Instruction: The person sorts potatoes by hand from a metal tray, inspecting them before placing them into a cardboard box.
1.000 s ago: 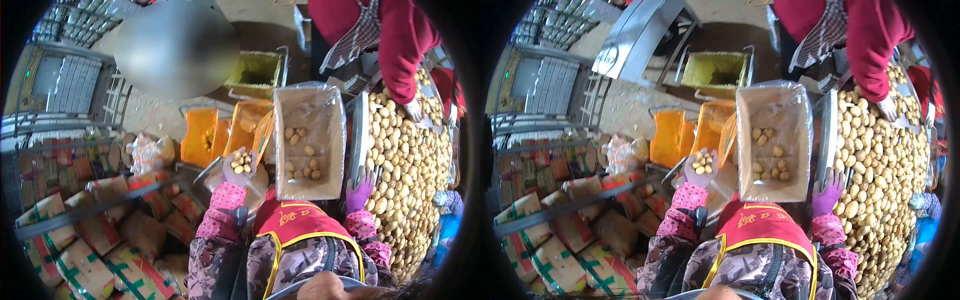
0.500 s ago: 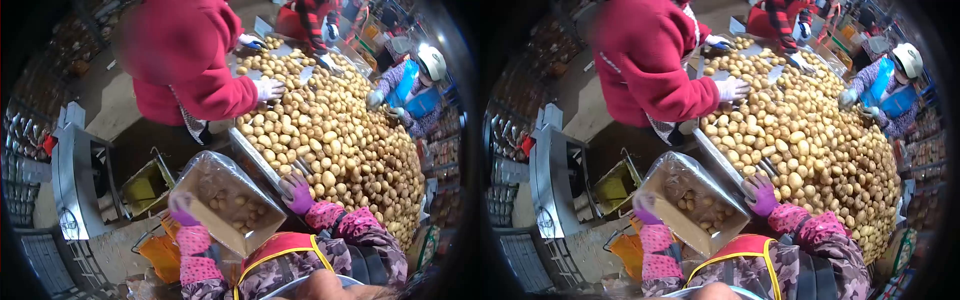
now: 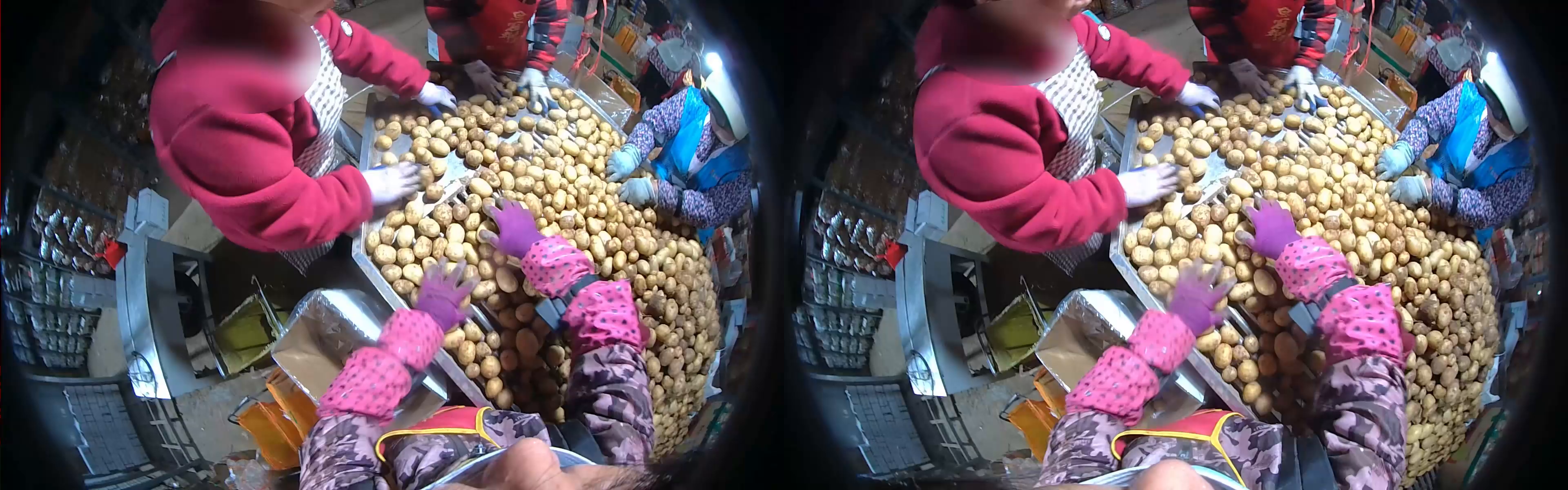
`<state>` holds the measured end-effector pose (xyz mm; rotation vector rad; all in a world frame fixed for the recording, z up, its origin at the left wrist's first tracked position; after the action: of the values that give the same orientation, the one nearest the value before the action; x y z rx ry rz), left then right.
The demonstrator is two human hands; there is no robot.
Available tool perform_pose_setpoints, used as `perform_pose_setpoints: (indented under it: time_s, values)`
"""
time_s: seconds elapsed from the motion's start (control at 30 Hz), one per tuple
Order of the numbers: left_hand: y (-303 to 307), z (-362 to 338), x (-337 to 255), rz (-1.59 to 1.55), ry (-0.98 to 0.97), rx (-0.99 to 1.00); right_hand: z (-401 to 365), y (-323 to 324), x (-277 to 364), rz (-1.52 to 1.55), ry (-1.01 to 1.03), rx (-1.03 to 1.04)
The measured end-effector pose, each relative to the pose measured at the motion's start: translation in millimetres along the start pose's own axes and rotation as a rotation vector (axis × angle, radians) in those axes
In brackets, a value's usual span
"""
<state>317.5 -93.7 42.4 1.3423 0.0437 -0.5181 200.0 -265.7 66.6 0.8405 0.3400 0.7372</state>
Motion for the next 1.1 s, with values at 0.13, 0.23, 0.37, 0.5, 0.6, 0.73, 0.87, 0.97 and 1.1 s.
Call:
perform_pose_setpoints:
  time_s: [0.13, 0.23, 0.37, 0.5, 0.6, 0.73, 0.87, 0.97, 1.1]
  values:
    - [-24.7, 31.0, 54.4, 0.145, 0.286, -0.038, 59.0, -22.4, -28.9, 0.038, -0.144, 0.511]
    - [-31.6, 25.7, 55.7, 0.202, 0.353, -0.066, 38.5, -114.4, -40.1, 0.142, -0.095, 0.441]
    - [-40.7, 9.6, 18.7, 0.25, 0.242, -0.04, 31.6, -146.9, -36.9, -0.014, -0.237, 0.561]
    - [-50.7, 5.4, 12.7, 0.037, 0.266, -0.12, 30.9, -130.1, -48.6, 0.004, -0.24, 0.716]
    - [-61.3, 0.1, 22.4, -0.117, 0.281, -0.208, 18.0, -144.0, -55.9, -0.018, -0.317, 0.667]
    - [-45.9, 2.3, 25.1, -0.548, 0.422, -0.41, 23.6, -109.0, -46.2, 0.035, -0.305, 0.63]
    - [-52.4, 13.9, 16.1, -1.744, 1.046, -0.402, 23.3, -38.6, -35.5, 0.383, -0.495, 0.406]
    - [-43.6, 38.4, 9.5, -2.119, 1.132, -0.371, 21.4, -12.0, -29.7, 0.604, -0.44, 0.579]
    - [-92.9, 26.2, 13.4, -2.28, 1.16, -0.192, 25.2, -18.2, -102.9, 0.133, -0.336, 0.52]
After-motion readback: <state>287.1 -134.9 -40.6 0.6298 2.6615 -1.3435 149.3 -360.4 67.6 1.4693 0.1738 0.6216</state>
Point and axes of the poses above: each hand's wrist, its own z-axis towards the middle knuckle, its own y-axis out of the back of the hand, x = y × z, the point moved 7 cm from there along z, towards the middle knuckle, and after that the axes turned 15 degrees about -x, right-handed, at the moved point
